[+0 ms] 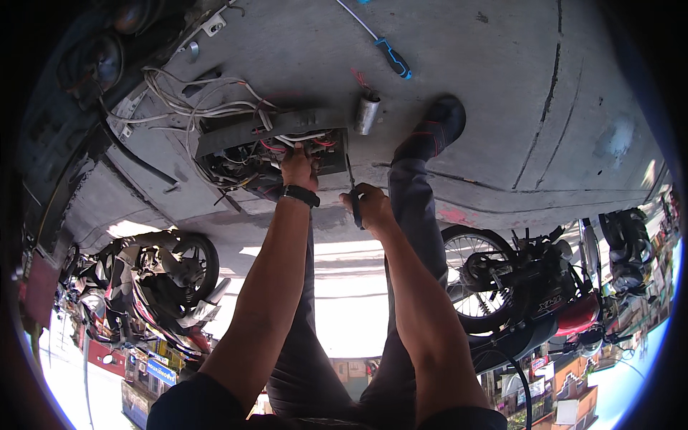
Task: The person disassembles an air conditioner unit by disconnecting wires with a pair of scissors and removing internal components by hand.
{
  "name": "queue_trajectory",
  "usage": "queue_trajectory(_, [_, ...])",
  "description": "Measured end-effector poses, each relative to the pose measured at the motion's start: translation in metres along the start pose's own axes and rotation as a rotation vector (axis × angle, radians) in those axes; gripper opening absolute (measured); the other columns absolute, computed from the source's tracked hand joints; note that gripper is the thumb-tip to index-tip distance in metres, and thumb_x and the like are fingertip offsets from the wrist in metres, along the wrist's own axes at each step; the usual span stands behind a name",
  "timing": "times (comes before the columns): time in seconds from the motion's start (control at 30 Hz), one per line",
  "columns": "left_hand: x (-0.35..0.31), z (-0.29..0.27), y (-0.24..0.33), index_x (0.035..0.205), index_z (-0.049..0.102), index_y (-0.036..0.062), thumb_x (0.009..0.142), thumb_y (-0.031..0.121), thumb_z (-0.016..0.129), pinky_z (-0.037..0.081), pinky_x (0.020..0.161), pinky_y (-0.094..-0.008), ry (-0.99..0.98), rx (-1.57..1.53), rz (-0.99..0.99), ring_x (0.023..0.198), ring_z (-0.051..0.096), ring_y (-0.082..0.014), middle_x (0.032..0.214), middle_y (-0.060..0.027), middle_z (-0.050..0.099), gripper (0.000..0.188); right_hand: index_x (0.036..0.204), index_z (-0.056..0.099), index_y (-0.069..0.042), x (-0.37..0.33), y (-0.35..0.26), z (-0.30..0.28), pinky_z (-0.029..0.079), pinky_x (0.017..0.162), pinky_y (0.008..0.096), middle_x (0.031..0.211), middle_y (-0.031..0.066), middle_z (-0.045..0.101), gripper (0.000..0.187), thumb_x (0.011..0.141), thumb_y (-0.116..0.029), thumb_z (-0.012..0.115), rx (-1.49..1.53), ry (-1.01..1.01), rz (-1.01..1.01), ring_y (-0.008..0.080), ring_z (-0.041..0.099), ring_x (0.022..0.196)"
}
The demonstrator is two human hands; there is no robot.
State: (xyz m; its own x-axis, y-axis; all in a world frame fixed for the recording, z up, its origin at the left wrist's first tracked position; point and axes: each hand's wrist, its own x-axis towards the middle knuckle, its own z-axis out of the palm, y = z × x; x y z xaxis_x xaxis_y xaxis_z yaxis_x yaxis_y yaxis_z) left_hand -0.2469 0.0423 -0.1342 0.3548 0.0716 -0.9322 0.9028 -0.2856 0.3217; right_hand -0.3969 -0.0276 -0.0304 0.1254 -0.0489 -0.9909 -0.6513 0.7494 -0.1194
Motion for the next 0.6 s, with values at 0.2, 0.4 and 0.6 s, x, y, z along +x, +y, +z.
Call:
queue_trajectory(0.2, [-0.019, 0.029, 0.033, 0.09, 0.059, 0.0104, 0.094, 0.023, 0.061, 0.052, 0.064, -0.0322, -0.124, -0.001, -0.034, 0.072, 0.06, -0.0138, 0.076, -0.002, 0.06, 0.013, 0.099, 0.061, -0.003, -0.024, -0.034, -0.001, 0.044, 0.049, 0.0284, 0.068, 0.0017, 0.054, 0.048, 0.092, -0.05, 0.069, 0.196, -0.219, -0.006, 0.0118, 0.053, 0.055])
queue_trajectory(0.4, [-0.014, 0.074, 0.049, 0.086, 0.067, 0.0007, 0.09, 0.039, 0.072, 0.055, 0.062, -0.0355, 0.247, 0.365, 0.007, 0.07, 0.065, -0.0239, 0.08, -0.0113, 0.066, 0.039, 0.102, 0.06, -0.004, -0.014, -0.042, 0.0, 0.043, 0.051, 0.0285, 0.068, 0.0015, 0.053, 0.051, 0.092, -0.053, 0.067, 0.257, -0.151, -0.036, 0.0119, 0.053, 0.056])
queue_trajectory(0.6, [0.003, 0.056, 0.034, 0.084, 0.067, -0.0112, 0.093, 0.045, 0.067, 0.051, 0.074, -0.0439, 0.234, 0.612, 0.189, 0.078, 0.069, -0.0353, 0.086, -0.0247, 0.07, 0.056, 0.097, 0.061, -0.008, -0.009, -0.059, 0.0, 0.046, 0.055, 0.0262, 0.069, -0.0005, 0.053, 0.051, 0.09, -0.058, 0.068, 0.254, -0.212, 0.009, 0.0101, 0.057, 0.06])
